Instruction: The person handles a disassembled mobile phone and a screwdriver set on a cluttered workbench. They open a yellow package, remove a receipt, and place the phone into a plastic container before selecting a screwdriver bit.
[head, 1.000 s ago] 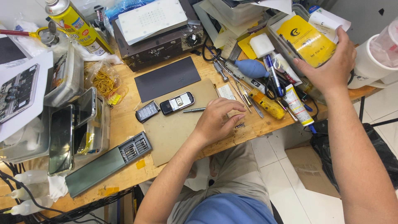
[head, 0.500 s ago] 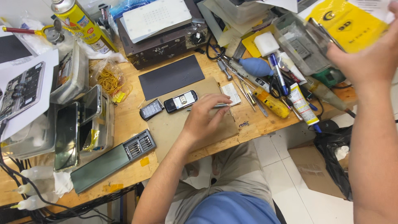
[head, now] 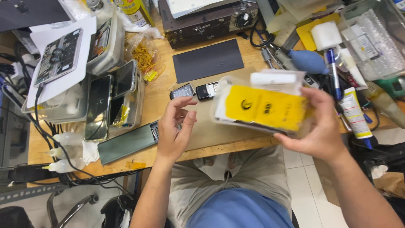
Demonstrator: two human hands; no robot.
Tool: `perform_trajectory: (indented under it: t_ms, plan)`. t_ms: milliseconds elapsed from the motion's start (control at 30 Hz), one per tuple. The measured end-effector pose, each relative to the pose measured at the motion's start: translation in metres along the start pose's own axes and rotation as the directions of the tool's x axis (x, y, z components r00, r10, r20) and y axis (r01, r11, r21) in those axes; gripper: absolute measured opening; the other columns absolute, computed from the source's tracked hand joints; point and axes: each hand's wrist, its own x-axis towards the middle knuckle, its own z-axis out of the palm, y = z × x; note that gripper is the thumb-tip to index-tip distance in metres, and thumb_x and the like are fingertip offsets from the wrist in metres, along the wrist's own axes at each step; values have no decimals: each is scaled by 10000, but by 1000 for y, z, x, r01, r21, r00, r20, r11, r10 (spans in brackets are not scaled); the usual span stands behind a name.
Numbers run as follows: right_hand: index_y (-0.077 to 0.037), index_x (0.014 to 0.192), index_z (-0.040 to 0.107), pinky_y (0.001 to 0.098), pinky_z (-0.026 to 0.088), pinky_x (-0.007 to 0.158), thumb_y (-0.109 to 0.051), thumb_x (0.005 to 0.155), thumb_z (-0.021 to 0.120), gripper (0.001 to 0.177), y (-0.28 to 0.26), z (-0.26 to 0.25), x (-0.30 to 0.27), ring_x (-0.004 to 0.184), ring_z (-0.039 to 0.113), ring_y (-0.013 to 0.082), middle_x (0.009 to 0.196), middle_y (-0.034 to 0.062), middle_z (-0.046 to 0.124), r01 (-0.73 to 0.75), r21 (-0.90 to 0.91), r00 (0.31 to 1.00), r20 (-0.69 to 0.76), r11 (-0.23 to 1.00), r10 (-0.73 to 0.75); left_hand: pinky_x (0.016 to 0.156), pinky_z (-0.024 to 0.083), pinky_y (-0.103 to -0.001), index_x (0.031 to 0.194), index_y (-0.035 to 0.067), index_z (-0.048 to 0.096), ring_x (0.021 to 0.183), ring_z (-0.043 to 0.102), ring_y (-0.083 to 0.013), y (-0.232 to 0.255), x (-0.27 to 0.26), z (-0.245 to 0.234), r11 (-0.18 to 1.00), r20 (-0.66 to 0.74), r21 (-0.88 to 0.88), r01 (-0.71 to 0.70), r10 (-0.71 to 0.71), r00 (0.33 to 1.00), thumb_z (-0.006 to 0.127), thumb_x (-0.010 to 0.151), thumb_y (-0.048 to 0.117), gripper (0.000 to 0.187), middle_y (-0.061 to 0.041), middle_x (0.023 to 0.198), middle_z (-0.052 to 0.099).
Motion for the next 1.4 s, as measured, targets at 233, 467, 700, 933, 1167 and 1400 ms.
perform_trajectory:
  t_ms: [233, 467, 700, 933, 1167, 1400]
  plan:
    - [-4, 1480, 463, 426, 444, 1177, -135, 400, 1060, 1240, 20, 71, 25, 1379, 594, 313, 1404, 158, 622, 58, 173, 966, 240, 983, -99, 586, 611, -340, 1360, -49, 563, 690, 689, -212, -25, -28, -18, 994, -45, 4, 110, -109, 993, 643, 1058, 153, 372, -240, 1210, 683]
    - [-20, 1671, 161, 582, 323, 1251, -285, 316, 1112, 1676, 20, 69, 41, 1422, 477, 441, 1458, 281, 523, 36, 124, 896, 436, 992, -86, 559, 602, -333, 1314, -21, 603, 702, 716, -283, -32, -30, -22, 982, 11, 174, 80, -83, 997, 768, 979, 122, 400, -214, 1206, 673]
    - [16, 1690, 161, 483, 401, 1173, -82, 773, 903, 1184, 17, 75, 65, 1231, 627, 285, 1219, 181, 703, 13, 212, 952, 297, 977, -77, 924, 577, -485, 1226, 99, 662, 1061, 699, -387, -16, 1, -32, 908, 123, 410, -83, 35, 992, 737, 994, 149, 249, -143, 1263, 592]
    - [-235, 1259, 742, 386, 425, 908, -425, 750, 931, 576, 0, 67, 62, 1022, 591, 231, 1049, 28, 623, 321, -263, 859, 485, 910, -163, 988, 500, -545, 1228, 139, 687, 1307, 522, -415, -17, 19, -42, 752, 394, 609, -254, -8, 919, 841, 867, 195, 397, -186, 1478, 511]
    - [-244, 1165, 743, 382, 322, 910, -170, 788, 846, 398, -8, 63, 62, 913, 684, 173, 1058, -90, 807, 339, -139, 810, 546, 931, -213, 849, 496, -547, 1208, 113, 664, 1233, 533, -404, -14, 32, -44, 602, 508, 686, -410, 7, 861, 796, 878, 284, 394, -190, 1445, 562]
    - [-193, 1125, 737, 391, 433, 807, -173, 961, 677, 176, -22, 55, 56, 911, 624, 243, 1033, -8, 721, 434, -6, 725, 596, 901, -345, 909, 499, -502, 1100, 132, 734, 1205, 532, -380, -33, 32, -31, 597, 478, 717, -360, -46, 877, 873, 815, 423, 430, -167, 1359, 586]
